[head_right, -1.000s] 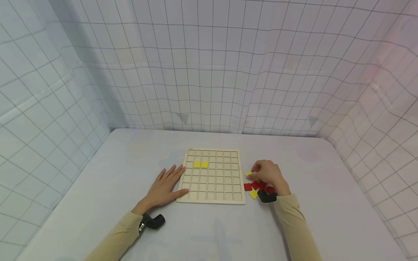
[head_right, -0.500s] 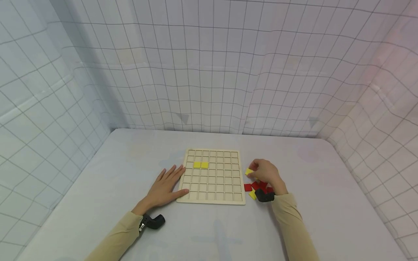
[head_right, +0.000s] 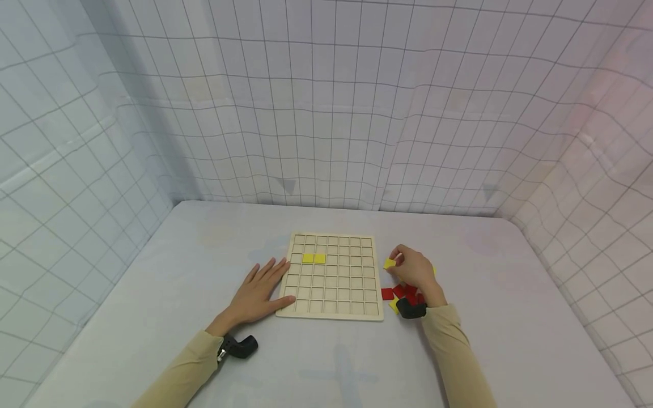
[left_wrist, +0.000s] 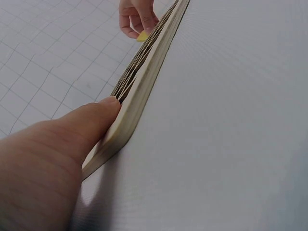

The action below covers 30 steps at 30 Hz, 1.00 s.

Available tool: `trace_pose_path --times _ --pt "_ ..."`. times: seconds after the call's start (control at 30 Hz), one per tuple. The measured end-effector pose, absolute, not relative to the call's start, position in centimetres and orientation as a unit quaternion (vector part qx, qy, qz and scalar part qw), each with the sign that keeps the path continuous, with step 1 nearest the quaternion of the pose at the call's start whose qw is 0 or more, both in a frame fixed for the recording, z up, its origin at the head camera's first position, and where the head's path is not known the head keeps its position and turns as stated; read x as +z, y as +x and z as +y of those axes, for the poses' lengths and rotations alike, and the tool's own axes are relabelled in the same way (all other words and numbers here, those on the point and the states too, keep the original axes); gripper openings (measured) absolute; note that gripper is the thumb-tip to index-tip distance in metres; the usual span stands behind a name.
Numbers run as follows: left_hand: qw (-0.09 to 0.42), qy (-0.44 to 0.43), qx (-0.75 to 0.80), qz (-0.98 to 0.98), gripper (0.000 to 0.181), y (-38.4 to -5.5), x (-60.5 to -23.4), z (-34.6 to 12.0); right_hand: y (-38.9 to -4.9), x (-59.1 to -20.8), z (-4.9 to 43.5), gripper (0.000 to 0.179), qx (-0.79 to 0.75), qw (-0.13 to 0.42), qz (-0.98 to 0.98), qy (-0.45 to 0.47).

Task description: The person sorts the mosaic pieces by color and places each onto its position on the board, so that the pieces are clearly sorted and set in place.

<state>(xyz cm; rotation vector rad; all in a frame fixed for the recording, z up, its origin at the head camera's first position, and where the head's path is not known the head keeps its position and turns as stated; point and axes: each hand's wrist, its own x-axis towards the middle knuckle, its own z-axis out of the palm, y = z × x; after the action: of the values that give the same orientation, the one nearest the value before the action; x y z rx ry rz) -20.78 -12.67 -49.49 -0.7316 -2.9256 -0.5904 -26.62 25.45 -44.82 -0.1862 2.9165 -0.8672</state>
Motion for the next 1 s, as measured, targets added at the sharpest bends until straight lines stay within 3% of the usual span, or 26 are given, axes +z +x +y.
trace_pose_path --times 1.0 --pt "0.029 -0.236 -0.194 -0.952 0.085 -20.79 -49.41 -12.72 -26.57 -45.32 24.98 0.018 -0.383 0.001 0.921 -0.067"
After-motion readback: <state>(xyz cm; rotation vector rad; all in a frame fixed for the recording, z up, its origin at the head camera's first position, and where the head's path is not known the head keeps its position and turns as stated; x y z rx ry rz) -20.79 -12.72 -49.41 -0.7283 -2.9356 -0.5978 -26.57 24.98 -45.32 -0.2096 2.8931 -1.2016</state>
